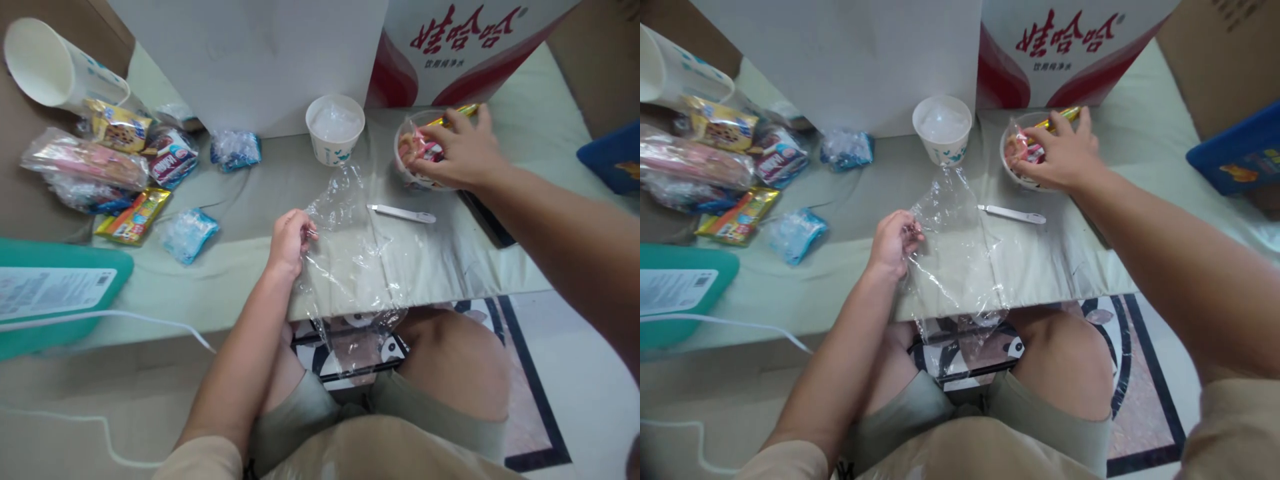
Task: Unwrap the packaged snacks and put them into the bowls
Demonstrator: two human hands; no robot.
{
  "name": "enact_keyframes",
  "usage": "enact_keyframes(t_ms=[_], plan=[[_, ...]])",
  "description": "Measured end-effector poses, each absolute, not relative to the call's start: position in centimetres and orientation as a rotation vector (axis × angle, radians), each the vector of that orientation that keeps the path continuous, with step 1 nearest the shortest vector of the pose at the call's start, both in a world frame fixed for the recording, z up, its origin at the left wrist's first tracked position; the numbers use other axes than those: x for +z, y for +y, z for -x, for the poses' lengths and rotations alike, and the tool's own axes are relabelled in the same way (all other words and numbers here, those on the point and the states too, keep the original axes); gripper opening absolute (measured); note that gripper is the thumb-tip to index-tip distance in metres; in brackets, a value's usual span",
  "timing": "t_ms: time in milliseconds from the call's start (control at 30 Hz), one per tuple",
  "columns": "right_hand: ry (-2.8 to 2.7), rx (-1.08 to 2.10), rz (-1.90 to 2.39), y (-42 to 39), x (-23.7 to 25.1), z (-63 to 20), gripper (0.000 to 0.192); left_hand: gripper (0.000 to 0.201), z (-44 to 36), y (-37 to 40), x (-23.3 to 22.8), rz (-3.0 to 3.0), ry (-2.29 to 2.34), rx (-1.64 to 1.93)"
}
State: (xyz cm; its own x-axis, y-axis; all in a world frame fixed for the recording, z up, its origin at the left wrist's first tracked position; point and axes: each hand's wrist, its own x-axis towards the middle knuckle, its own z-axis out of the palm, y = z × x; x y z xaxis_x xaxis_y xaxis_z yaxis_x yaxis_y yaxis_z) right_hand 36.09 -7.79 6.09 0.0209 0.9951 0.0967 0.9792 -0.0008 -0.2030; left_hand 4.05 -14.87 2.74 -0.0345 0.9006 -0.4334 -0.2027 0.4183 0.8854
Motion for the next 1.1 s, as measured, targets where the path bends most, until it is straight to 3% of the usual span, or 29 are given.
enact_keyframes(t_ms=[133,233,300,400,467,533,600,700,833,967,1100], plan=[[-1.938,0.247,2.277,-7.6,9.6,-33.7,0.079,0.015,-3.8,-14.7,3.0,-0.685,1.292,1.035],[-1.874,-0.011,2.257,-9.9,11.2,-32.1,0.066,0.015,-3.3,-14.6,3.1,-0.684,1.278,1.066],[-1.779,-0.183,2.025,-13.3,10.9,-30.4,0.048,0.013,-2.8,-14.4,3.1,-0.699,1.290,1.089],[-1.966,0.105,1.378,-19.6,8.5,-26.5,0.032,0.013,-2.3,-14.1,3.0,-0.699,1.337,1.117],[-2.193,0.431,1.123,-23.2,6.1,-23.6,0.038,0.013,-1.9,-13.8,2.9,-0.681,1.375,1.143],[-2.388,0.575,1.043,-25.2,3.9,-21.7,0.057,0.015,-1.3,-13.6,2.8,-0.672,1.421,1.183],[-2.505,0.640,1.093,-25.9,2.3,-21.2,0.076,0.018,-0.5,-13.4,2.8,-0.698,1.476,1.224],[-2.565,0.658,1.218,-25.5,0.9,-22.6,0.088,0.019,1.1,-13.4,2.8,-0.818,1.598,1.192],[-2.588,0.636,1.314,-24.3,0.5,-25.7,0.088,0.010,3.0,-13.8,2.8,-0.968,1.726,0.988],[-2.481,0.546,1.449,-23.7,0.6,-28.3,0.074,0.019,4.1,-14.3,2.8,-0.986,1.753,0.867],[-2.413,0.540,1.359,-24.7,1.4,-28.5,0.075,0.014,4.4,-15.1,2.7,-1.172,1.641,1.035]])
